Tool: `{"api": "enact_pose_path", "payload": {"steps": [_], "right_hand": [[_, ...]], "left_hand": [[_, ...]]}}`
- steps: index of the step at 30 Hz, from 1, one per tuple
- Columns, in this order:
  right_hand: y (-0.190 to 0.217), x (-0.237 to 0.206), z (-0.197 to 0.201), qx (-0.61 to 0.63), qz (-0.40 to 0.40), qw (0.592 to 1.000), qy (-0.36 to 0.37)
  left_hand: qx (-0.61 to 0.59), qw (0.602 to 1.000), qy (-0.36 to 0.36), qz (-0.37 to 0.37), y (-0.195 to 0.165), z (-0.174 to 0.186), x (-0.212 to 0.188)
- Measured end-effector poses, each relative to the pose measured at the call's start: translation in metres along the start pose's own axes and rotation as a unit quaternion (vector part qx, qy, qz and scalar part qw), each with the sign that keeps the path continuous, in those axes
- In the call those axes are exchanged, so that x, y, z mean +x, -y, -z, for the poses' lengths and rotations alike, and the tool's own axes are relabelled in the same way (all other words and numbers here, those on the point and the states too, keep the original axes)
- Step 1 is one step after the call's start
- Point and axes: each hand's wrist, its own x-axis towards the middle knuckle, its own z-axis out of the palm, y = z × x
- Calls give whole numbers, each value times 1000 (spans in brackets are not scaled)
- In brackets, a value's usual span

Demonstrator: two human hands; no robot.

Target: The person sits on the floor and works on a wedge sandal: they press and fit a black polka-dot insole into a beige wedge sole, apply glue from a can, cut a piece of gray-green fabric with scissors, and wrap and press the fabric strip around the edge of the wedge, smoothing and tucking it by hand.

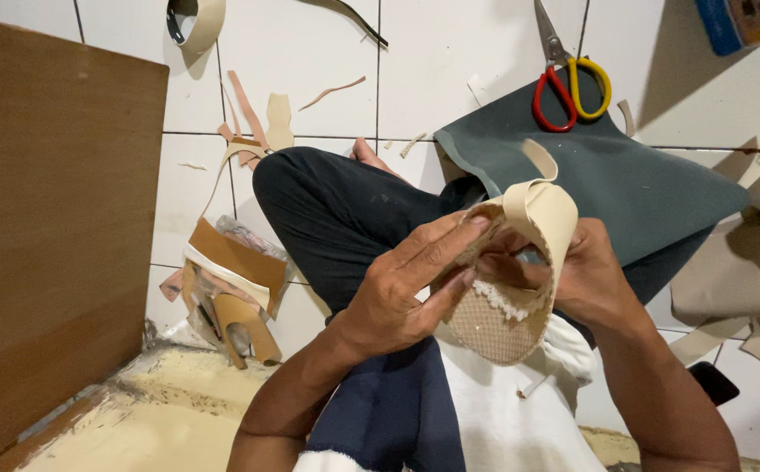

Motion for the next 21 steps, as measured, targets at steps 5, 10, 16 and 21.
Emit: {"api": "enact_pose_path", "payload": {"steps": [5, 10, 16, 21], "right_hand": [[1, 1, -2, 22, -38, 999, 6], [-15, 1, -8, 99, -9, 995, -21], [-18, -3, -6, 94, -63, 990, -82], [9, -13, -9, 119, 52, 959, -250]], "left_hand": [[3, 1000, 11, -8, 1, 0, 3], [-92, 995, -20, 18, 0, -3, 5], [-107, 990, -26, 82, 0, -2, 0], [-82, 987, -84, 107, 3, -3, -2]]}}
